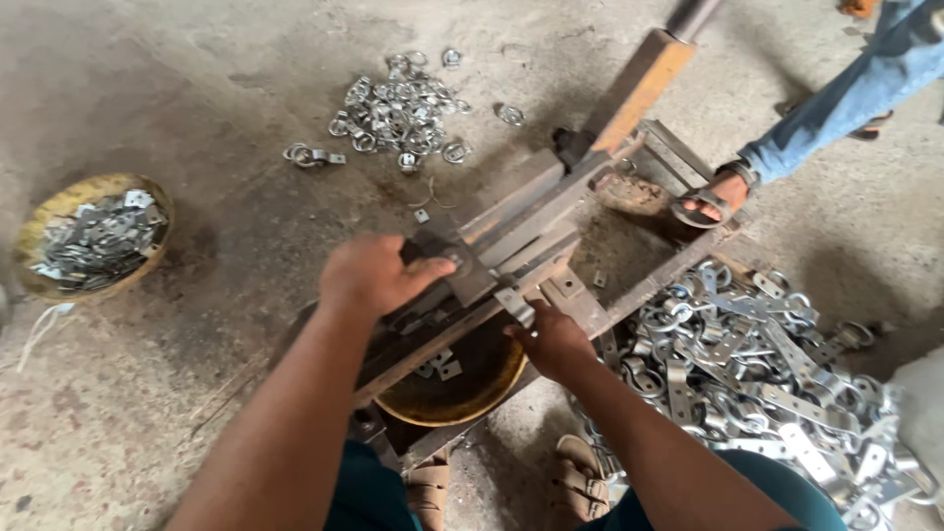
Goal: The person assembles metal components by placing small metal loops into metal brackets and then securing them using a manual metal-bending machine.
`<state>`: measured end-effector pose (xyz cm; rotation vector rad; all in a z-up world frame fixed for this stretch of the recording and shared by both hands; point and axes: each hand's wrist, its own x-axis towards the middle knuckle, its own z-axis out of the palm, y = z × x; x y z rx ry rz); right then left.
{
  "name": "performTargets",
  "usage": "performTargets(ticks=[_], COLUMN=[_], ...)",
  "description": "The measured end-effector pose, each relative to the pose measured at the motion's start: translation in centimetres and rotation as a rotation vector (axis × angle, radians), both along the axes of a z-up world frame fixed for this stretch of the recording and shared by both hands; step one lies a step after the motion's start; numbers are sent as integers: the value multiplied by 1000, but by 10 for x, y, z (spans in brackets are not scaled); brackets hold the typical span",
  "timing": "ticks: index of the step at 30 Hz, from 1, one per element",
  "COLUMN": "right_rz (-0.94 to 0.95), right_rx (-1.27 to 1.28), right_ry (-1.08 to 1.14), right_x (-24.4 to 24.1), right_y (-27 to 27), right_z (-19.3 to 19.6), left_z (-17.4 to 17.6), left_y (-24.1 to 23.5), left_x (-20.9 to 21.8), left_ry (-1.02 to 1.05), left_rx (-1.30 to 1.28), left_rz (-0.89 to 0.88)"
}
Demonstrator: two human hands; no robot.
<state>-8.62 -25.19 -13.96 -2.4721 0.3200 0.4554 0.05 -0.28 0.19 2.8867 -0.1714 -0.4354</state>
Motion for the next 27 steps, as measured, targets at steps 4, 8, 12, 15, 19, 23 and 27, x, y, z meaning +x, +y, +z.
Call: performTargets(ticks=[4, 8, 12, 15, 19, 23, 27], right_rz=[12, 25, 15, -117, -197, -148, -201], right_rx=[-10, 59, 97, 54, -54, -116, 23], right_ry=[12, -52, -112, -12, 41, -163, 17], right_x=[-2, 3, 7, 8, 16, 20, 31], right_y=[-5, -10, -20, -34, -48, -45, -31], right_z=[-5, -25, -34, -25, -10, -7, -5], left_z=[-11, -6, -3, -5, -8, -6, -5], left_y=[5, 6, 3, 5, 6, 7, 5], left_x=[-5, 1, 1, 2, 4, 3, 4], left_ry=[-250, -147, -145, -160, -172, -161, -125], left_rx=[-5, -17, -18, -62, -33, -25, 24], left_rz=[-78, -58, -58, -87, -97, -88, -86])
